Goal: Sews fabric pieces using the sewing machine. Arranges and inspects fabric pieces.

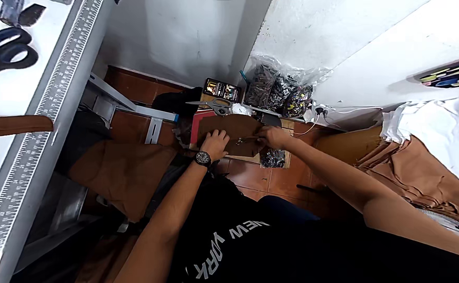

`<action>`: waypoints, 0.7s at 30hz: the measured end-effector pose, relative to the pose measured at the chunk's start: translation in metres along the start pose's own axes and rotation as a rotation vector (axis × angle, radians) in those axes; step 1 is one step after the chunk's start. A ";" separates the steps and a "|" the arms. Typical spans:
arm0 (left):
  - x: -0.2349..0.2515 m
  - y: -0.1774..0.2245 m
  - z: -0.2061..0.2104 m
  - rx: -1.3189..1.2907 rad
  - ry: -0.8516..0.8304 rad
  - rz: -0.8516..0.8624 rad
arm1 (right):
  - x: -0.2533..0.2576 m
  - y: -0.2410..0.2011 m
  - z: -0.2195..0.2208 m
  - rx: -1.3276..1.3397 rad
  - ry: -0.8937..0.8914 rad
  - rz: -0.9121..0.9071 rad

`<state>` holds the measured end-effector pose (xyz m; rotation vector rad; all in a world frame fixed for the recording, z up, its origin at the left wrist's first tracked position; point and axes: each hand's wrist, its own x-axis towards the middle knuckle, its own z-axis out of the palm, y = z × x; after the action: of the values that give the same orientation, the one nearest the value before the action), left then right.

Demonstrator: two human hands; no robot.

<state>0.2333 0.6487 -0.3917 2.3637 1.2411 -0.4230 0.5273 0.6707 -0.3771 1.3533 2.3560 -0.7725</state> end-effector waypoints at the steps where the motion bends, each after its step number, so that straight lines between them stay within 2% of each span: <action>1: 0.000 0.000 -0.002 -0.015 0.003 -0.025 | 0.004 0.004 -0.008 0.028 -0.011 -0.014; 4: -0.002 -0.007 -0.015 -0.108 0.076 -0.113 | 0.009 0.001 -0.043 0.003 -0.037 -0.014; 6: -0.008 -0.017 -0.038 -0.237 0.177 -0.127 | 0.006 -0.004 -0.069 -0.006 0.012 0.012; 9: -0.028 -0.032 -0.100 -0.392 0.286 -0.024 | 0.001 -0.010 -0.095 0.102 0.329 0.081; 11: -0.055 -0.031 -0.156 -0.388 0.238 0.064 | -0.001 -0.019 -0.093 0.209 0.557 0.215; 12: -0.071 -0.028 -0.183 -0.353 0.203 0.089 | -0.002 -0.024 -0.086 0.244 0.589 0.270; 14: -0.105 -0.021 -0.231 -0.245 0.117 0.085 | -0.001 -0.034 -0.056 0.254 0.446 0.257; 16: -0.136 -0.016 -0.263 -0.135 0.077 0.040 | 0.003 -0.036 -0.020 0.185 0.201 0.128; 18: -0.163 -0.016 -0.284 -0.075 0.046 -0.023 | 0.005 -0.038 0.006 0.052 0.059 0.058; 21: -0.187 -0.026 -0.294 -0.029 0.026 -0.069 | 0.004 -0.036 0.015 -0.128 -0.067 0.039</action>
<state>0.1278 0.6802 -0.0599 2.3146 1.3346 -0.3950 0.4947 0.6502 -0.3804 1.2958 2.2793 -0.6339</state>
